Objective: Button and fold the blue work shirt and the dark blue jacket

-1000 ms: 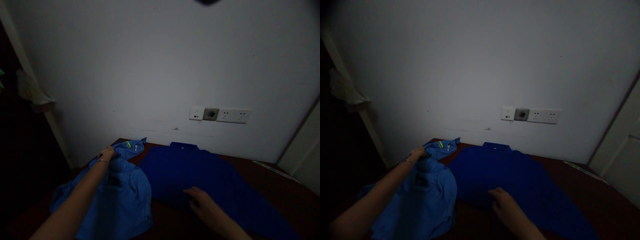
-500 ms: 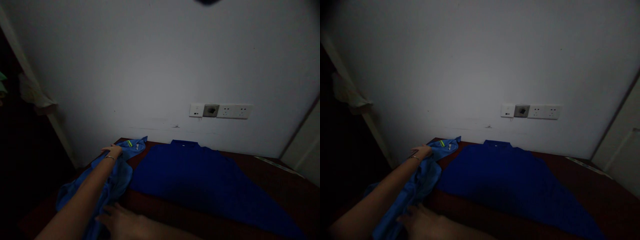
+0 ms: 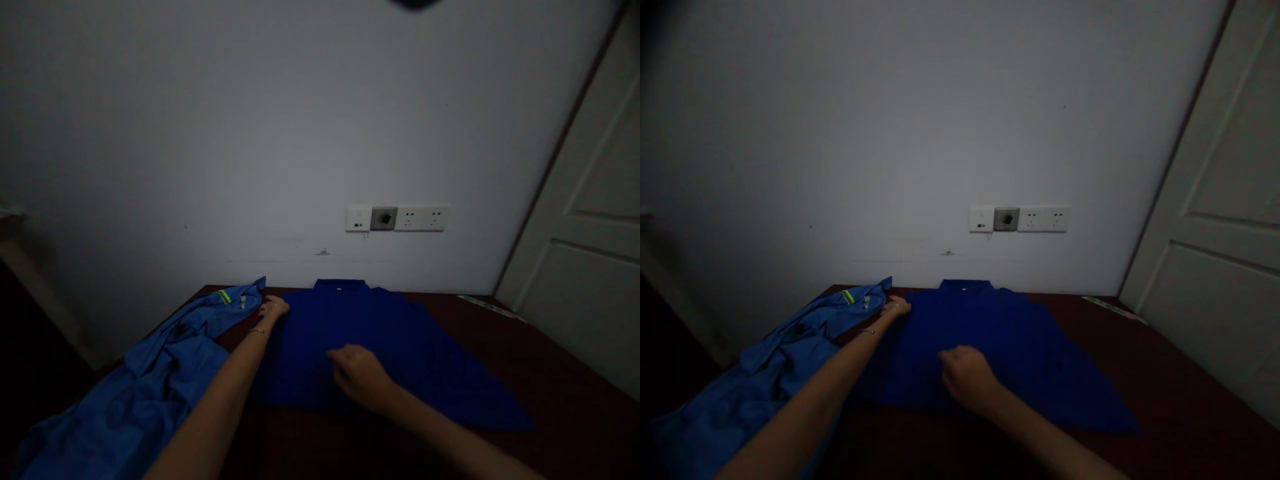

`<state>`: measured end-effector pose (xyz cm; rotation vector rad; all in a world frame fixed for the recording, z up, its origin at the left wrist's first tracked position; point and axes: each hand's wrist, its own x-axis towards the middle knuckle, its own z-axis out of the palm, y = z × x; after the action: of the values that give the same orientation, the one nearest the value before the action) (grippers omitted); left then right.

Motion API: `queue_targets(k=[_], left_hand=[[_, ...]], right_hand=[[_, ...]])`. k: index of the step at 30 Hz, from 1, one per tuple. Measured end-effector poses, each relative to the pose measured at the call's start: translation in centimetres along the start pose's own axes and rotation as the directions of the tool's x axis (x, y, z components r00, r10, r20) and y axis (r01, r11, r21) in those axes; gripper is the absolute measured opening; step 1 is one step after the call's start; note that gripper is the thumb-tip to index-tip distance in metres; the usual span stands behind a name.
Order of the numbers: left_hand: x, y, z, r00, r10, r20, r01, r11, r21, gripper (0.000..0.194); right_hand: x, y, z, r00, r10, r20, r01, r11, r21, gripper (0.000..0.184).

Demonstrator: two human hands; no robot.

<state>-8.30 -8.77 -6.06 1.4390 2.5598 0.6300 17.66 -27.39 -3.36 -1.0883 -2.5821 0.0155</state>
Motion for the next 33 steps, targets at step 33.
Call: queue_targets(k=[33], left_hand=[[2.5, -4.6, 0.6, 0.914, 0.374, -0.154, -0.330, 0.910, 0.250, 0.037]], right_hand=[[1.9, 19.2, 5.2, 0.712, 0.622, -0.327, -0.691, 0.704, -0.165, 0.055]])
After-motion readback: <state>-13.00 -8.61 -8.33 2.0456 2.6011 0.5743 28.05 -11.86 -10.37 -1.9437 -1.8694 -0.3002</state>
